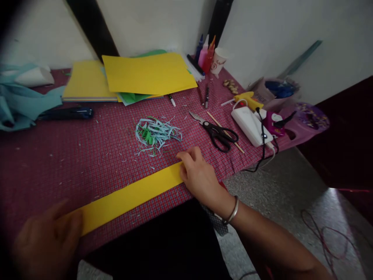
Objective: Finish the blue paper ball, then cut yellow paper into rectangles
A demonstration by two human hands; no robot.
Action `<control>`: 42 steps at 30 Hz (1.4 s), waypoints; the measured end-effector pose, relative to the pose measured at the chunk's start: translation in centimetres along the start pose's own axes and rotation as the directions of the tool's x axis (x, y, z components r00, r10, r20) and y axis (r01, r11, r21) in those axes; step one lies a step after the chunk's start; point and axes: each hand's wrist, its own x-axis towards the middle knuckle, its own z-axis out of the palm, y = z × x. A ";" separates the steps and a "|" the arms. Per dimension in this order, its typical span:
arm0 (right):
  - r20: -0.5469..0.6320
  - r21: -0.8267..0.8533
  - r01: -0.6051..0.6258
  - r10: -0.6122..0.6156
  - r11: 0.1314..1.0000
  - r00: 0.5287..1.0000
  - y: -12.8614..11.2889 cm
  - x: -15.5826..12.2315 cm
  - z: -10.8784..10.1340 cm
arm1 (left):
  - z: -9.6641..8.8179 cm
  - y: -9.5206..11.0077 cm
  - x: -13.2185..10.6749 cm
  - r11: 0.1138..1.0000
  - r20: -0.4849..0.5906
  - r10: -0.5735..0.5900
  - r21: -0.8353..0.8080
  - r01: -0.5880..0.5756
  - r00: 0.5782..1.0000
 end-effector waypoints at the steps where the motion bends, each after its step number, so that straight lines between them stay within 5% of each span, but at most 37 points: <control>1: 0.009 -0.023 0.020 -0.020 1.000 1.000 -0.1 0.0 -0.1 | -0.2 0.5 0.3 0.995 -0.052 0.036 0.091 -0.031 0.998; 3: 0.033 -0.103 0.076 -0.073 0.992 0.997 -0.3 0.1 -0.3 | -0.6 1.3 0.9 0.958 -0.076 0.187 0.237 -0.164 0.979; 5: 0.068 -0.210 0.170 -0.159 0.963 0.985 -0.6 0.3 -0.4 | -0.9 2.0 1.5 0.884 -0.004 0.396 0.272 -0.380 0.918; 9: 0.147 -0.344 0.373 -0.343 0.862 0.928 -1.3 0.5 -0.8 | -1.5 3.1 2.8 0.647 0.190 0.695 0.254 -0.719 0.693; 12: 0.168 -0.363 0.434 -0.400 0.825 0.901 -1.6 0.6 -0.9 | -1.9 3.7 3.6 0.509 0.303 0.762 0.268 -0.818 0.573; 16: 0.179 -0.376 0.443 -0.405 0.814 0.897 -2.2 0.1 -1.1 | -2.2 4.1 3.7 0.442 0.358 0.768 0.304 -0.844 0.531; 20: 0.218 -0.436 0.428 -0.368 0.792 0.904 -3.4 -1.9 -1.1 | -1.1 5.5 2.4 0.466 0.412 0.723 0.301 -0.832 0.555; 26: 0.275 -0.508 0.455 -0.363 0.731 0.891 -5.2 -4.7 0.1 | 0.5 10.2 -0.5 0.663 0.363 0.506 0.417 -0.622 0.782; 33: 0.270 -0.458 0.461 -0.376 0.760 0.887 -5.7 -4.9 0.8 | 1.0 12.5 -2.2 0.840 0.215 0.380 0.327 -0.433 0.900; 37: 0.180 -0.419 0.489 -0.457 0.766 0.871 -4.4 -5.6 1.1 | 1.9 11.0 -2.8 0.859 0.128 0.387 0.309 -0.408 0.913; 42: 0.047 -0.382 0.427 -0.445 0.819 0.894 0.4 -6.6 1.2 | 1.3 3.9 -3.5 0.907 -0.020 0.341 0.270 -0.324 0.940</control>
